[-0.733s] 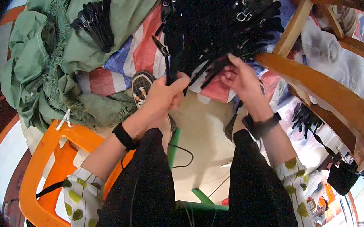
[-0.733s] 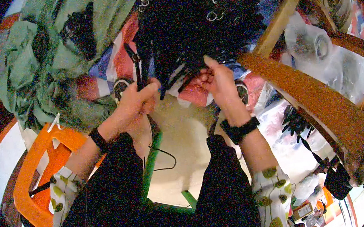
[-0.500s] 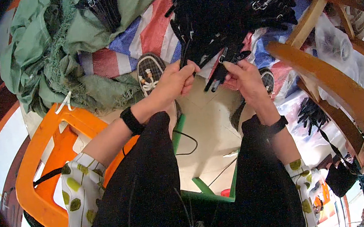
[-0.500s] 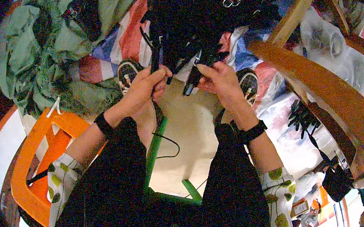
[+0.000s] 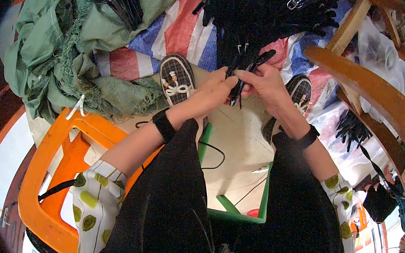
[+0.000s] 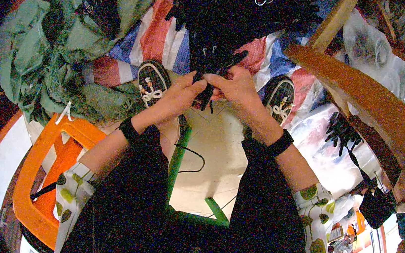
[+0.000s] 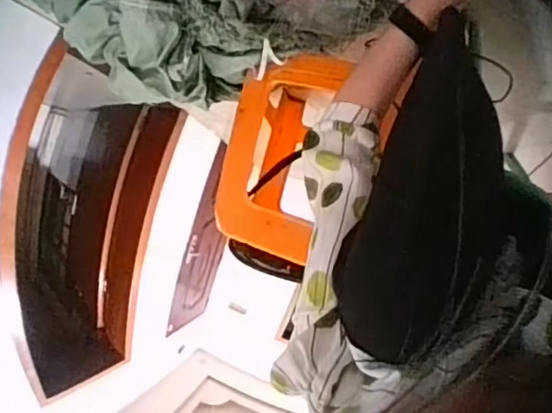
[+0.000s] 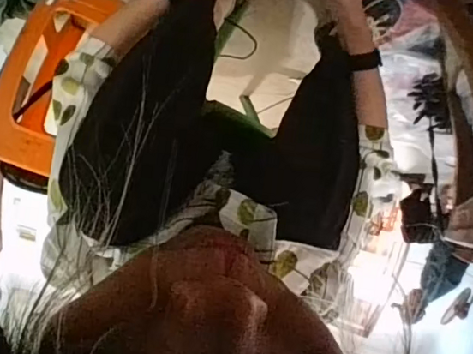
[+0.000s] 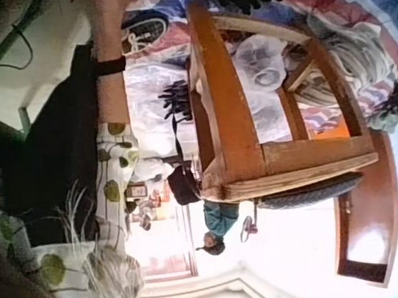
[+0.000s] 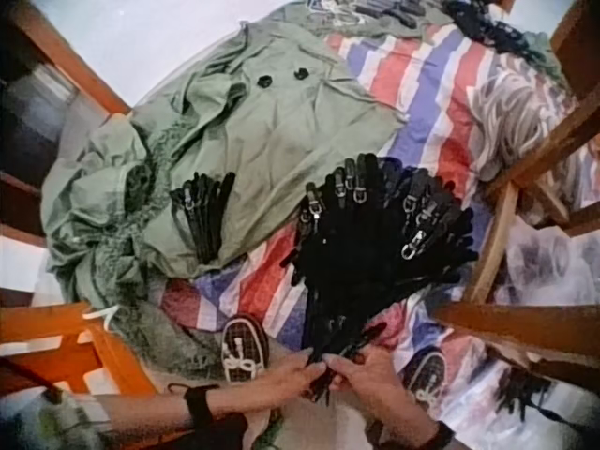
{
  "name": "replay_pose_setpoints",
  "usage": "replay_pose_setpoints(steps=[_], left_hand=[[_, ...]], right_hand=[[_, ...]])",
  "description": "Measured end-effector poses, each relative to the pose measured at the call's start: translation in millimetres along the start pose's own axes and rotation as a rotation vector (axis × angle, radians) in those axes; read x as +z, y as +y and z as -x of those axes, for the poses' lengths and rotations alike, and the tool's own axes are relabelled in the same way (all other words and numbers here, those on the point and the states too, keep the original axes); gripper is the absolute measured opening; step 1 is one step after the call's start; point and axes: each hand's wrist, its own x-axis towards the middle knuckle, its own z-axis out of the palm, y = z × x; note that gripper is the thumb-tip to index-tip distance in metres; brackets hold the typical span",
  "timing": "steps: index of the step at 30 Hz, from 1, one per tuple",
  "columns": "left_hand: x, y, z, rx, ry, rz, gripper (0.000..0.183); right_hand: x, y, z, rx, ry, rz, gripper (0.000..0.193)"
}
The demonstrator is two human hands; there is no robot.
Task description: Sorting through and organizing black shoe strap components with buckles.
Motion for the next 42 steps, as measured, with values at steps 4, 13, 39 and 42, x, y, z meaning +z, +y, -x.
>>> replay_pose_setpoints(steps=[4,13,39,42], left_hand=[[5,7,0,-0.038,-0.028,0.162,0.020],[-3,14,7,-0.146,-0.093,0.298,0.010],[-12,15,14,0.263,0.118,-0.159,0.036],[-20,29,19,0.222,0.158,-0.165,0.029]], right_hand=[[-8,8,-1,-0.009,-0.066,-0.240,0.015],[-23,6,5,-0.027,-0.044,-0.452,0.014],[11,-15,-7,-0.157,-0.067,-0.071,0.017],[10,-24,-6,-0.148,-0.188,-0.141,0.016]])
